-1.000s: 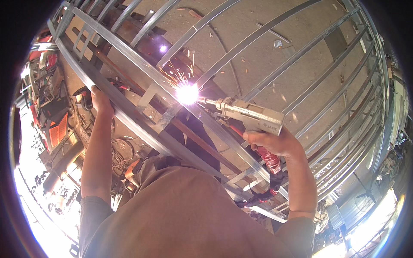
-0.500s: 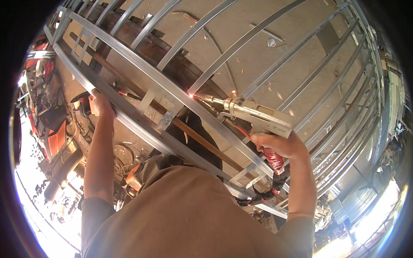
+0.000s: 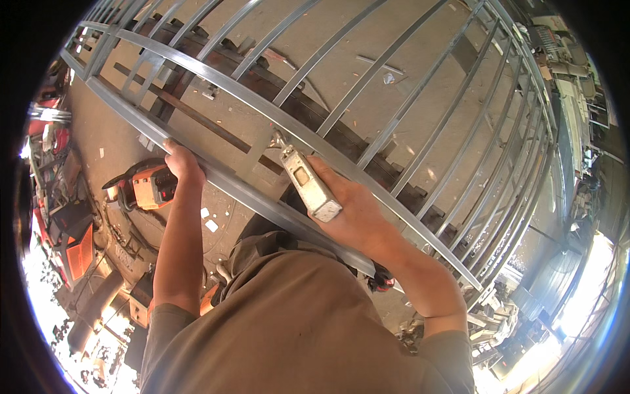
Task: The person welds a metal frame structure using a welding torch. The person holds the frame with one hand and operates the torch with the other, creating bright sparks as the weld progresses along the joints.
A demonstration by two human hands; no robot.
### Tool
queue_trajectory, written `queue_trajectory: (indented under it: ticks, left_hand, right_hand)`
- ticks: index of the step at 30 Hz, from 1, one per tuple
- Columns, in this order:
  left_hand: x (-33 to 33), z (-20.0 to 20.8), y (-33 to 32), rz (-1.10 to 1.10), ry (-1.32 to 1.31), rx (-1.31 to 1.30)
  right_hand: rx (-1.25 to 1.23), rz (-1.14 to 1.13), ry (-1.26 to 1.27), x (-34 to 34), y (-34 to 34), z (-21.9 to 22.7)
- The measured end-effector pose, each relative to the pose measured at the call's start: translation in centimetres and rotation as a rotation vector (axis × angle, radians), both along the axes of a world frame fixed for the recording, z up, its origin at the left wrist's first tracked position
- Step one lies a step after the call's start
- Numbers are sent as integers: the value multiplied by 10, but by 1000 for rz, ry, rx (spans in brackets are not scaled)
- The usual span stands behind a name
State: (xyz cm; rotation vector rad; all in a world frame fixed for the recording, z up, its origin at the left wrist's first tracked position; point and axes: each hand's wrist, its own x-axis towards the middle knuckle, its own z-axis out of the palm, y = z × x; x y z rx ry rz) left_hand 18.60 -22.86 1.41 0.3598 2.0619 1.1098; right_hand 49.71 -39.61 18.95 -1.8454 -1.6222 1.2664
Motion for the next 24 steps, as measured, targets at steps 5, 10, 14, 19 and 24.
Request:
queue_trajectory:
  ticks: [5,10,14,19,24]
  left_hand:
    - [1,4,2,8,22,-107]
    - [3,9,1,-2,96,-139]
    - [5,12,1,-7,99,-180]
    - [2,11,1,-35,36,-196]
    - [4,14,-1,-35,28,-172]
  right_hand:
    - [82,11,-256,-38,-7,-15]
    - [206,8,-350,-55,-14,-36]
    - [273,17,-410,-64,-18,-44]
    - [204,0,-476,-72,-21,-40]
    - [194,-23,-467,-77,-22,-39]
